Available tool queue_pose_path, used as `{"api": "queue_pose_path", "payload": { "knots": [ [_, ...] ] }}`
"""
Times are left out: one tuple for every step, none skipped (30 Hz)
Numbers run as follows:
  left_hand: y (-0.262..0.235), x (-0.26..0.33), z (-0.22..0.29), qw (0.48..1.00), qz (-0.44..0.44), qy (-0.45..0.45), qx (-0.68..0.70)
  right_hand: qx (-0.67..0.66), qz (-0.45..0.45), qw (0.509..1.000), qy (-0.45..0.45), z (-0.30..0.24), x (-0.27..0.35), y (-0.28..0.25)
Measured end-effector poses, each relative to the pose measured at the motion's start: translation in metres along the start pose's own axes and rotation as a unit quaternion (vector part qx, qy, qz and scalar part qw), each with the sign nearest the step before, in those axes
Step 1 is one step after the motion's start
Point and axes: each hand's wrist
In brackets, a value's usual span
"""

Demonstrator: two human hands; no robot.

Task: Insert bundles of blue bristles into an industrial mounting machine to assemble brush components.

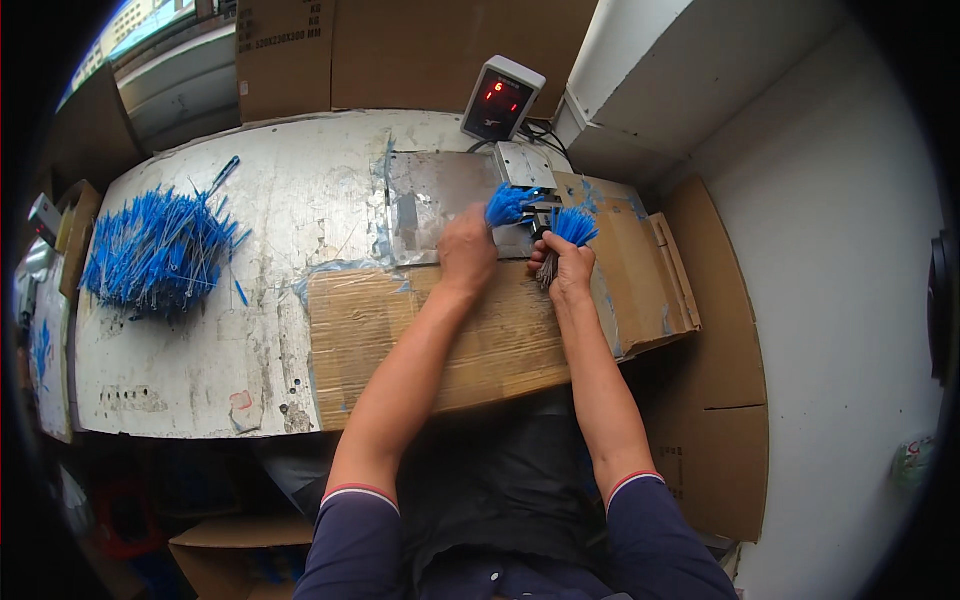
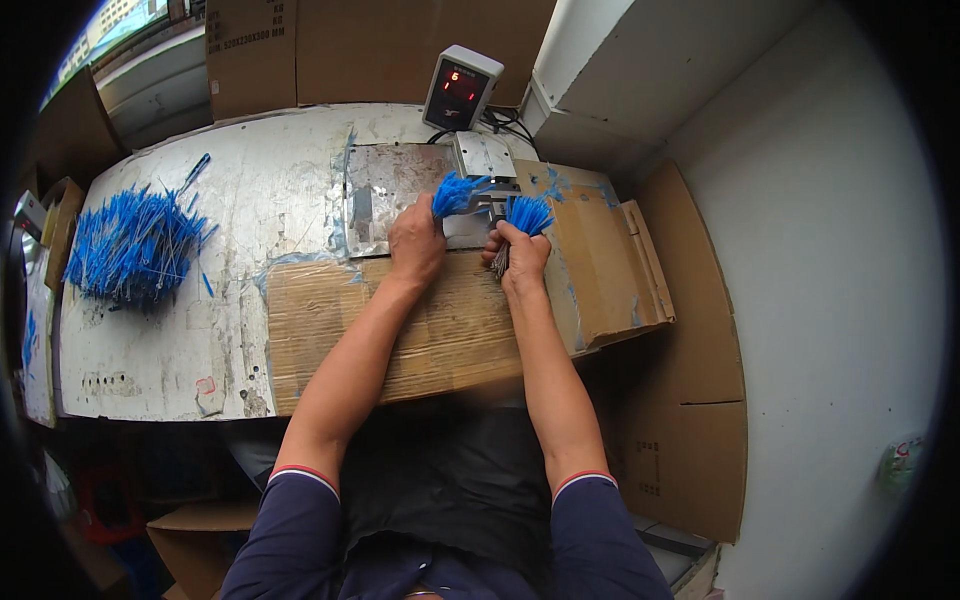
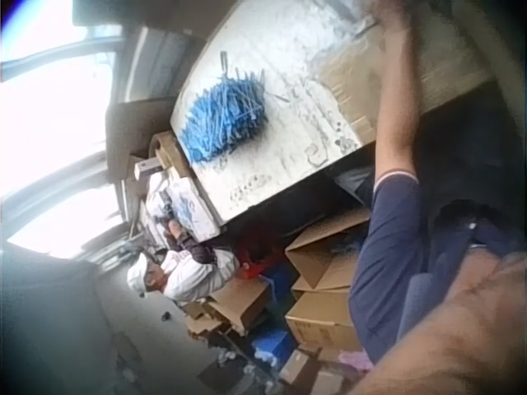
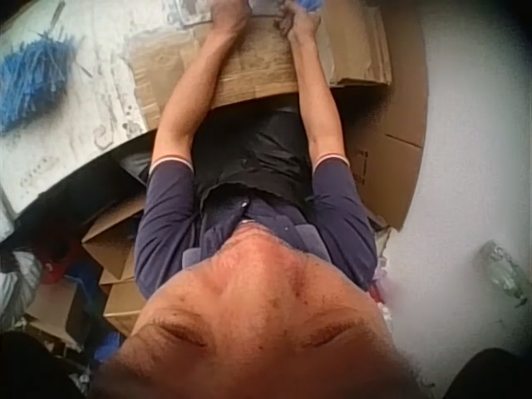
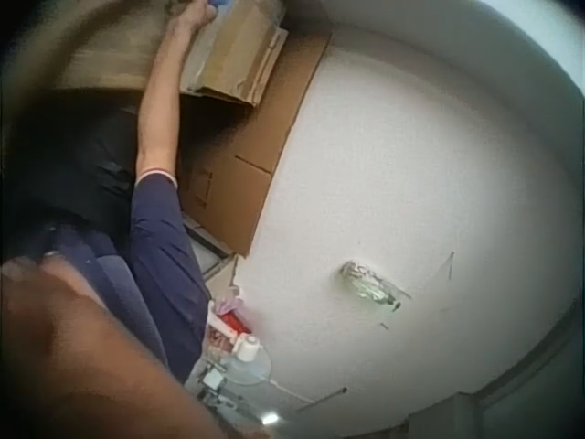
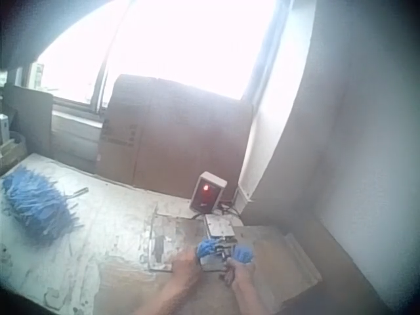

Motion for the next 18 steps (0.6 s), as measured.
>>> {"api": "queue_pose_path", "payload": {
  "knots": [
    [0.001, 0.000, 0.001, 1.000, 0.001, 0.001, 0.000, -0.001, 0.000, 1.000, -0.001, 0.001, 0.000, -0.002],
    [0.002, 0.001, 0.002, 1.000, -0.006, 0.010, 0.003, -0.005, 0.001, 1.000, 0.000, 0.002, 0.000, -0.005],
    [0.003, 0.002, 0.002, 1.000, -0.013, 0.019, 0.005, -0.009, 0.002, 1.000, 0.001, 0.002, 0.002, -0.006],
    [0.004, 0.001, 0.001, 1.000, -0.012, 0.020, 0.005, -0.010, 0.002, 1.000, 0.001, 0.003, 0.003, -0.007],
    [0.004, 0.000, 0.000, 0.999, -0.017, 0.031, 0.005, -0.002, 0.004, 1.000, -0.011, 0.003, 0.003, -0.008],
    [0.005, 0.000, 0.000, 0.999, -0.024, 0.041, 0.005, 0.006, 0.008, 1.000, -0.023, 0.004, 0.004, -0.008],
    [0.005, 0.001, 0.000, 0.999, -0.025, 0.041, 0.005, 0.006, 0.009, 1.000, -0.022, 0.004, 0.005, -0.007],
    [0.006, 0.001, 0.000, 0.998, -0.020, 0.050, 0.010, 0.003, 0.013, 0.999, -0.035, 0.005, 0.005, -0.007],
    [0.007, 0.001, 0.000, 0.998, -0.014, 0.059, 0.015, -0.001, 0.017, 0.999, -0.048, 0.005, 0.005, -0.007],
    [0.008, 0.000, 0.000, 0.998, -0.015, 0.059, 0.015, 0.000, 0.018, 0.999, -0.048, 0.006, 0.004, -0.009],
    [0.008, 0.000, 0.000, 0.998, -0.017, 0.067, 0.008, -0.003, 0.014, 0.999, -0.036, 0.006, 0.004, -0.011],
    [0.008, 0.000, -0.001, 0.997, -0.018, 0.076, 0.002, -0.005, 0.009, 1.000, -0.023, 0.005, 0.004, -0.010],
    [0.008, 0.000, -0.001, 0.997, -0.019, 0.076, 0.002, -0.005, 0.010, 1.000, -0.023, 0.005, 0.006, -0.010],
    [0.008, 0.000, -0.002, 0.997, -0.020, 0.081, -0.006, 0.010, 0.007, 1.000, -0.023, 0.004, 0.008, -0.010],
    [0.008, 0.000, -0.002, 0.996, -0.021, 0.086, -0.013, 0.025, 0.003, 0.999, -0.023, 0.003, 0.010, -0.009],
    [0.008, 0.000, -0.001, 0.996, -0.021, 0.087, -0.013, 0.025, 0.003, 0.999, -0.023, 0.002, 0.012, -0.008],
    [0.007, 0.001, 0.000, 0.995, -0.013, 0.100, -0.019, 0.028, -0.002, 0.999, -0.025, 0.001, 0.014, -0.008],
    [0.007, 0.001, 0.001, 0.993, -0.004, 0.114, -0.024, 0.030, -0.007, 0.999, -0.027, -0.001, 0.015, -0.008]
  ]
}}
Point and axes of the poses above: each hand's wrist, its own x-axis away from the middle knuckle, its own y-axis out of the palm, z = x × y, and after that the axes turned 14 degrees about -x, right-handed
